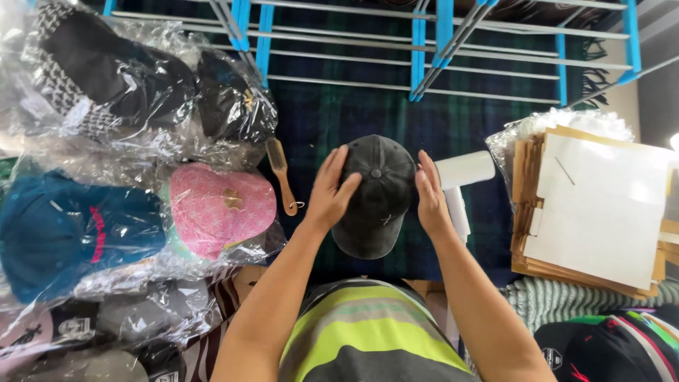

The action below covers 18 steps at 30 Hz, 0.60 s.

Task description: The person places a beige cap into a cardboard box with a clear window and secures the lid. They then place the box on a metal rack. The person picks up a dark-colored cap, places it on a wooden form, and brushes the cap with a wooden brush.

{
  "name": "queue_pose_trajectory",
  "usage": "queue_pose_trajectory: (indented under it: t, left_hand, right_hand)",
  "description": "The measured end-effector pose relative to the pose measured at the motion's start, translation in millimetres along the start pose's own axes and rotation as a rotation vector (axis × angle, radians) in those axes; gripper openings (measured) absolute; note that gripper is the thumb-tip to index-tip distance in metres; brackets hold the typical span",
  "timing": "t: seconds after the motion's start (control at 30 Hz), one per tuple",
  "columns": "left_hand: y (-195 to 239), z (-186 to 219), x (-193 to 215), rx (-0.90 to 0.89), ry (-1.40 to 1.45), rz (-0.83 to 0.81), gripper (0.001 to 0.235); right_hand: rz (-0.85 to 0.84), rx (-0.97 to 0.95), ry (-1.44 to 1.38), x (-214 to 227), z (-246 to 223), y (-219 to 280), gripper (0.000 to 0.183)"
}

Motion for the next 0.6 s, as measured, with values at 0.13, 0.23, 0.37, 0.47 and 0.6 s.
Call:
queue_pose_trajectory:
  t: [0.13, 0.23, 0.37, 0.47, 0.6]
  left_hand:
    - [-5, -10, -3, 0.04, 0.03, -0.021, 0.061]
    - [18, -96, 32, -0.135, -0.448, 0.489, 0.043]
    - [38, -158, 53, 0.608, -0.744, 0.172, 0.078]
    - [22, -206, 53, 0.651, -0.816, -0.031, 0.088]
    - [39, -217, 53, 0.633, -0.785, -0.012, 0.051]
  right_hand:
    - [-0.061, -0.06, -0.022, -11, -15, -13, 0.061]
    - [-0.008, -0.111, -0.054, -7, 14, -7, 0.063]
    - [0.175, -0.116, -0.051, -12, 5, 32, 0.055]
    - [0.33, 0.064, 0.149, -5, -10, 35, 0.046]
    - [0.298, 0.368, 0.163, -3, -53, 61, 0.023]
Point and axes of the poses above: each hand's wrist, its own y-axis away from the middle knuckle, its own x-axis out of the back of the hand, z = x × y, the point moved 4 cm from there along -y, towards the middle knuckle, and after that the axes turned 14 degrees about -x, right-handed, at the moved point
